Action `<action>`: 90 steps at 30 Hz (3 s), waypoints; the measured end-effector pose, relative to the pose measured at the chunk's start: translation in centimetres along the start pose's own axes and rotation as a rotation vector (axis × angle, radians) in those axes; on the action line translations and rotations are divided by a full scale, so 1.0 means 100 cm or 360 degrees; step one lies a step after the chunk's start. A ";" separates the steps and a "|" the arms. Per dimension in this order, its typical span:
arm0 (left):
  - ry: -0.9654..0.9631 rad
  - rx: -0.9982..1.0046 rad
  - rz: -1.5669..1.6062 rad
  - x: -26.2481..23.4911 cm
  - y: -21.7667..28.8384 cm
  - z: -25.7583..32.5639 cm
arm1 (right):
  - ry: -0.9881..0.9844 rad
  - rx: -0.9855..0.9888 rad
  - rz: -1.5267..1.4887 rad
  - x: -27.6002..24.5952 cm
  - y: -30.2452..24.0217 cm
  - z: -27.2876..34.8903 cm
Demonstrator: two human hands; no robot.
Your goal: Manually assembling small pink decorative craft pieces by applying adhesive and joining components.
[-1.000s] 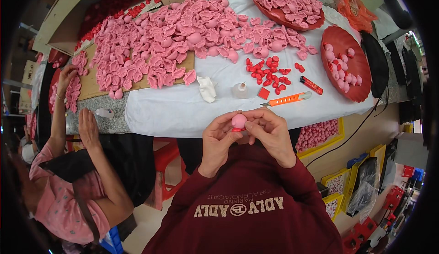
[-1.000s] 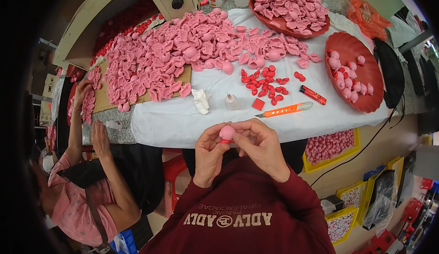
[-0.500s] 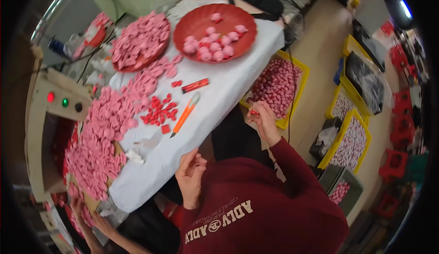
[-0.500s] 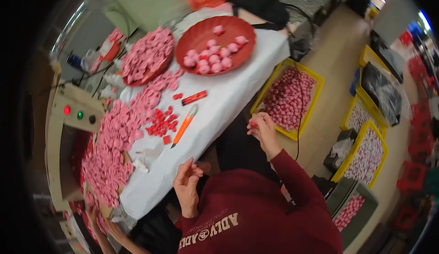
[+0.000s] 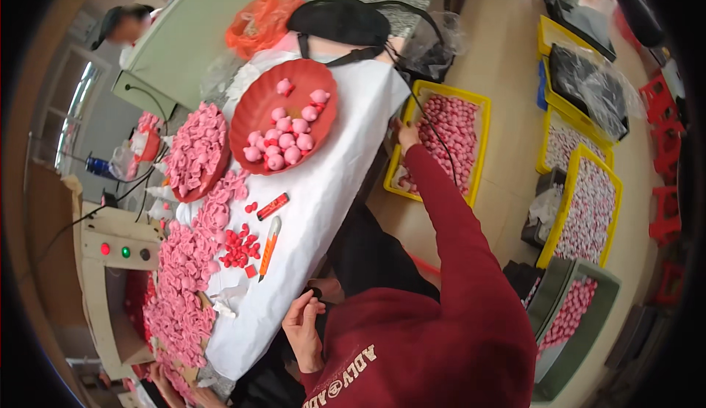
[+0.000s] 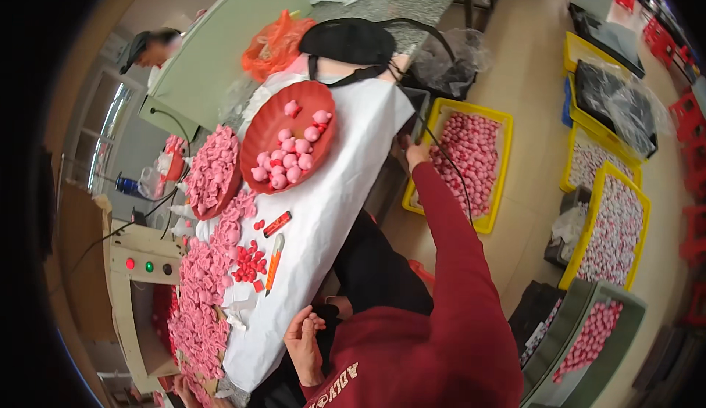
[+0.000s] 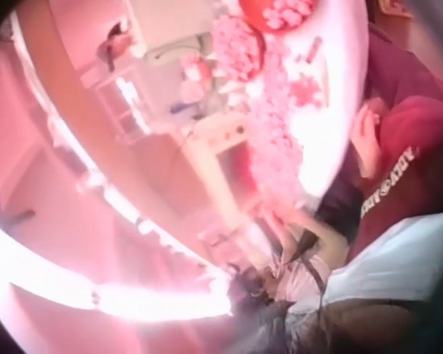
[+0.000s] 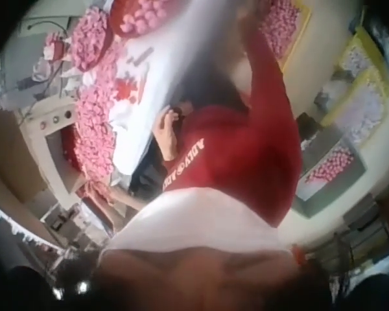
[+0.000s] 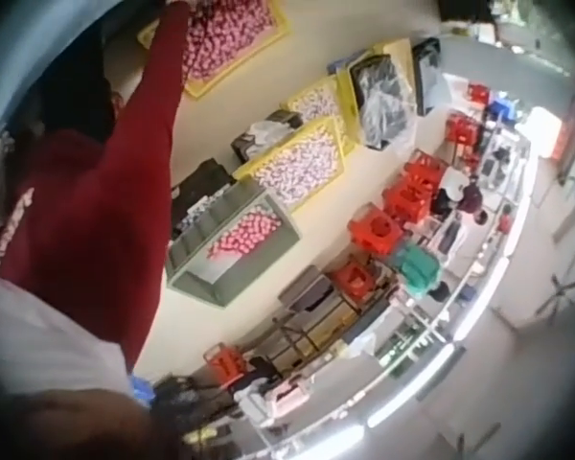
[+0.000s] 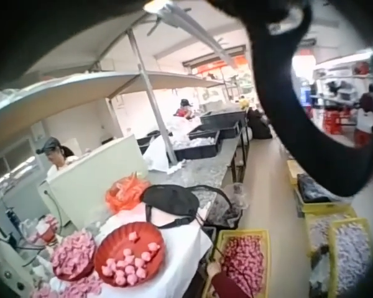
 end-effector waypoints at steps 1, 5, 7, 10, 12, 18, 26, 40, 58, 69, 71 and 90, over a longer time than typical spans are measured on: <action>0.0094 -0.0006 -0.0021 -0.010 0.000 0.001 | -0.0105 -0.0004 0.0182 0.016 -0.024 0.028; 0.0214 -0.0052 -0.0007 -0.028 0.000 0.002 | -0.1005 -0.0133 0.0020 0.010 -0.044 0.072; 0.0277 -0.0090 -0.0004 -0.034 0.001 0.000 | -0.1010 0.0381 0.0077 -0.014 -0.031 0.094; 0.0249 -0.0166 0.0036 -0.034 -0.001 -0.007 | -0.0955 0.0512 -0.0056 -0.057 -0.005 0.098; 0.0202 -0.0162 0.0045 -0.034 -0.001 -0.009 | -0.0967 0.0629 -0.0058 -0.068 -0.007 0.095; 0.0079 -0.0102 0.0042 -0.030 -0.001 -0.020 | -0.0843 0.0797 0.0168 -0.104 0.048 0.093; 0.0151 -0.0091 0.0060 -0.035 0.006 -0.009 | -0.1675 0.0512 0.0362 -0.146 0.008 0.174; 0.0767 0.0047 0.0109 -0.139 0.021 0.007 | -0.2610 -0.1126 0.0235 -0.137 -0.308 0.355; -0.0208 0.1221 -0.1125 -0.111 0.140 -0.224 | -0.2316 -0.2908 0.0555 0.025 -0.364 0.408; -0.0328 0.0941 -0.1163 -0.094 0.129 -0.277 | -0.1762 -0.2125 0.0273 0.170 -0.419 0.313; 0.0372 0.0523 -0.0705 -0.113 0.130 -0.294 | -0.1749 -0.2216 0.0065 0.201 -0.425 0.318; 0.0042 -0.0449 0.0221 -0.099 0.118 -0.352 | -0.2328 -0.2782 -0.0233 0.168 -0.382 0.395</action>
Point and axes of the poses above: each hand's wrist, its own z-axis away from the middle knuckle, its own x-axis out of the palm, y = z × x, the point moved 4 cm from there along -z, towards the middle knuckle, and after that the axes turned 15 degrees about y, right-handed, at the moved point
